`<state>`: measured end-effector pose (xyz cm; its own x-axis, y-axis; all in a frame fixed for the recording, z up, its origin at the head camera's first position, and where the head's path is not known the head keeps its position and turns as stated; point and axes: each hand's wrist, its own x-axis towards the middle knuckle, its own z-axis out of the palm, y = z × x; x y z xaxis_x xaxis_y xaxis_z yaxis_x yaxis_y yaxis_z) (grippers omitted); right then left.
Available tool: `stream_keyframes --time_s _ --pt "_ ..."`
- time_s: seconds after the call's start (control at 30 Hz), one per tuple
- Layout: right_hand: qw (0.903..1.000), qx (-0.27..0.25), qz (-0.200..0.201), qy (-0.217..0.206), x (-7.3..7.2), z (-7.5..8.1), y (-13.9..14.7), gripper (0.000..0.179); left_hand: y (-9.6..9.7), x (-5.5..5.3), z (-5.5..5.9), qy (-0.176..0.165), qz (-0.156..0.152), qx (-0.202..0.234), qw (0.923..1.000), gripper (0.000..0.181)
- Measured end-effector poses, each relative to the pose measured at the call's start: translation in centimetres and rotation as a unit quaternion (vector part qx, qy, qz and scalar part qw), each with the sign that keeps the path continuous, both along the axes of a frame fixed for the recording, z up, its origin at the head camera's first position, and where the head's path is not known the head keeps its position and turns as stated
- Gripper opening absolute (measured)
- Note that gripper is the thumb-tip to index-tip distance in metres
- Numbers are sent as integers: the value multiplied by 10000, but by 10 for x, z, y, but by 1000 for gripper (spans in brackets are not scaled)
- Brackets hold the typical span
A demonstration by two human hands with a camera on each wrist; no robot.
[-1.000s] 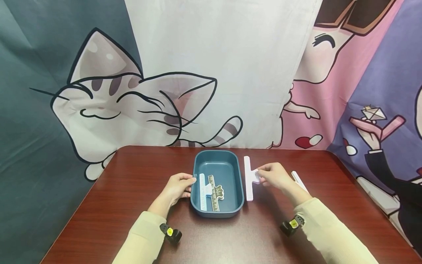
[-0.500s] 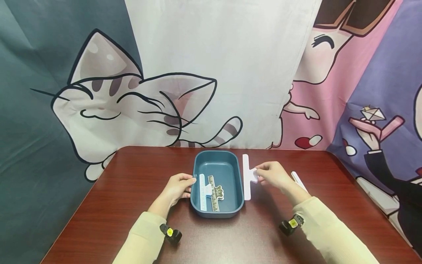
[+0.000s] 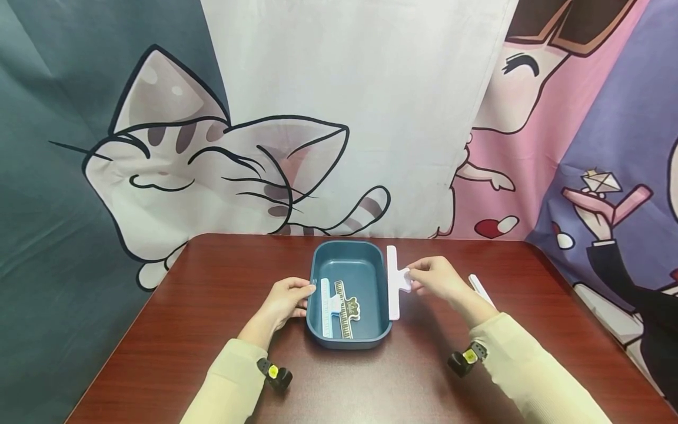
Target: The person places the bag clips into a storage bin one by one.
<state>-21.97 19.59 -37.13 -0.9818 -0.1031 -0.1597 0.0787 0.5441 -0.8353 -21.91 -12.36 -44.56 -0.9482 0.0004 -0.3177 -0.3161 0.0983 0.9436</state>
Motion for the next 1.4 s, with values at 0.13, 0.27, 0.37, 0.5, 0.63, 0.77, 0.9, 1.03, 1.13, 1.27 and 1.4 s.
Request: stream_keyframes --time_s 0.13,0.27,0.37,0.5,0.63,0.77,0.9,1.03,1.13,1.27,1.4 --pt "10000 -14 62 -6 0 1 -2 33 0 0 1 15 -9 -17 10000 29" --pt "9999 -10 115 35 0 1 -5 33 0 1 1 44 -14 0 10000 28" --pt "9999 11 135 30 1 2 -7 34 0 1 1 27 -5 -19 10000 29" --pt "9998 78 160 20 1 3 -9 33 -1 1 0 -48 17 -69 10000 29" --pt "9998 101 161 32 0 3 -11 28 -1 1 0 -70 9 -76 9999 29" --pt "9999 41 162 27 -2 4 -14 25 -1 1 0 -64 -3 -52 10000 28" --pt "9999 47 143 16 -2 4 -16 22 -1 0 0 -58 -10 -27 10000 28" --pt "9997 133 192 48 -1 6 -18 20 0 0 0 -40 -9 24 10000 28" --pt "9994 187 274 91 -1 6 -20 18 0 0 0 -20 -14 28 10000 29" --pt "9990 303 288 123 0 7 -21 14 -1 0 0 -29 -21 22 10000 29" --pt "9990 332 251 151 1 7 -23 13 -1 1 0 -53 -18 41 10000 29"
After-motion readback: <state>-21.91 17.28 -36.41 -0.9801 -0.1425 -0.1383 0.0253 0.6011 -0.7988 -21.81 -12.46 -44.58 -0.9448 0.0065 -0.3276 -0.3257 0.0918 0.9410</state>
